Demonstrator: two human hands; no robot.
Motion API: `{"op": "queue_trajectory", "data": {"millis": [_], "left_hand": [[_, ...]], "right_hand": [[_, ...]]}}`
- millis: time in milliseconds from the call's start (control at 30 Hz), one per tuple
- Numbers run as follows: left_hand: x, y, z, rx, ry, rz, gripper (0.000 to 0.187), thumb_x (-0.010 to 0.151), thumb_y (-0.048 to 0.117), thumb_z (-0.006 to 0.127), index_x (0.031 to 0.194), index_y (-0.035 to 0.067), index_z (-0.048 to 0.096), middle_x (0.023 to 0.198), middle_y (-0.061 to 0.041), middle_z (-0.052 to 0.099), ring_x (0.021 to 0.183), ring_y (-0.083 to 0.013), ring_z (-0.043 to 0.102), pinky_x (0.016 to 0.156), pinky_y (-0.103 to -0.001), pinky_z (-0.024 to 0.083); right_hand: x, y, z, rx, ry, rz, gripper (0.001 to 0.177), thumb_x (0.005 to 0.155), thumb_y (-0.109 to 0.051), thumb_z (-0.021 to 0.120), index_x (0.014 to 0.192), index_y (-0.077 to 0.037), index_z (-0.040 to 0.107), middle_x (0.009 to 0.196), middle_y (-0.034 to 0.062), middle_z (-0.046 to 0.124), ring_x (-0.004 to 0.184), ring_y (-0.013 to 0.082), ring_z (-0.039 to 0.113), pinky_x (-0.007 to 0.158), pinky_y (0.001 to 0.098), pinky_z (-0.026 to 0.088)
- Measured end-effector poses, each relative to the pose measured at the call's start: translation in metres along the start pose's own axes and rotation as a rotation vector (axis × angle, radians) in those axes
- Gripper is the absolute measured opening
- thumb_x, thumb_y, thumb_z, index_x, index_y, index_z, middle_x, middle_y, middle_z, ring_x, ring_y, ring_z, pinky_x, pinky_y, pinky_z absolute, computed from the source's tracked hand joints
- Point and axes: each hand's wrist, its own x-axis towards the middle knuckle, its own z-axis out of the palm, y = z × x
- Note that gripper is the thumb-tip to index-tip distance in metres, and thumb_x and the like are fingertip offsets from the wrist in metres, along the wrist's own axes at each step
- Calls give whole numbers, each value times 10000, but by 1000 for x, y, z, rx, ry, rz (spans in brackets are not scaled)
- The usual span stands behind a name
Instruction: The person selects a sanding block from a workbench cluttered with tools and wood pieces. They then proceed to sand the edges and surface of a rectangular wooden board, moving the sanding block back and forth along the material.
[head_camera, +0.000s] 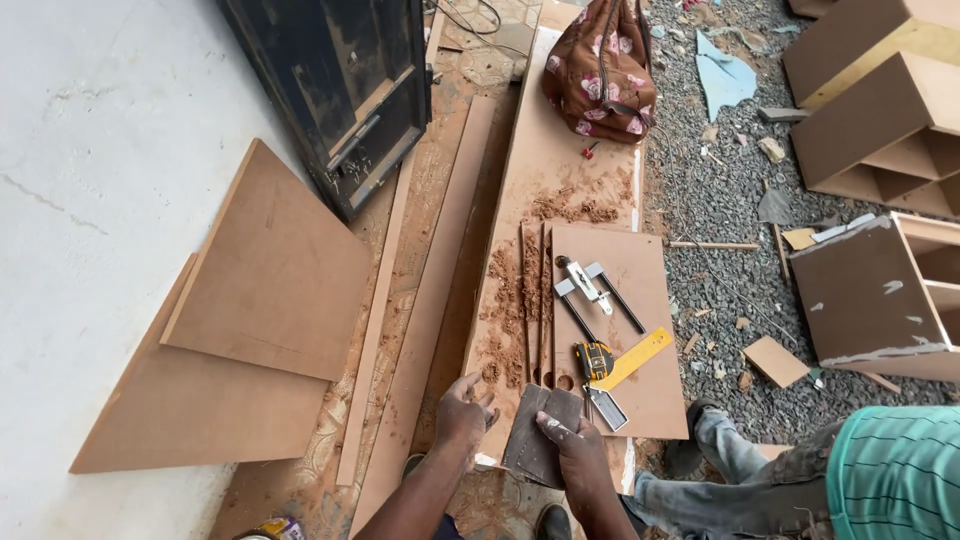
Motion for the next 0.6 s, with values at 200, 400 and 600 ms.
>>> {"op": "queue_trajectory", "data": {"millis": [200,400,600], "left_hand": [[1,21,-4,101,-156,65,847,847,-267,338,1495,228,565,1653,-151,372,1467,-320,512,530,-160,511],[4,1,-2,-39,-177,50,772,809,-242,669,1500,63,512,1596,-219,387,1101,-390,770,763,-343,708],[18,1,-23,-110,-136,35,726,830,-240,572,1473,97,566,1633,-183,375,1268,-341,703,805,-325,689]], "right_hand": [[-29,-8,24,1,64,-25,289,880,-109,726,1133,24,682,958,218,740,757,307,682,671,473,601],[-30,-25,0,-51,96,-22,363,901,-170,700,1205,28,684,967,224,716,779,328,664,675,531,593],[-16,-18,14,-60,69,38,311,922,-142,688,1202,-9,667,992,237,732,782,353,681,661,544,594]]}}
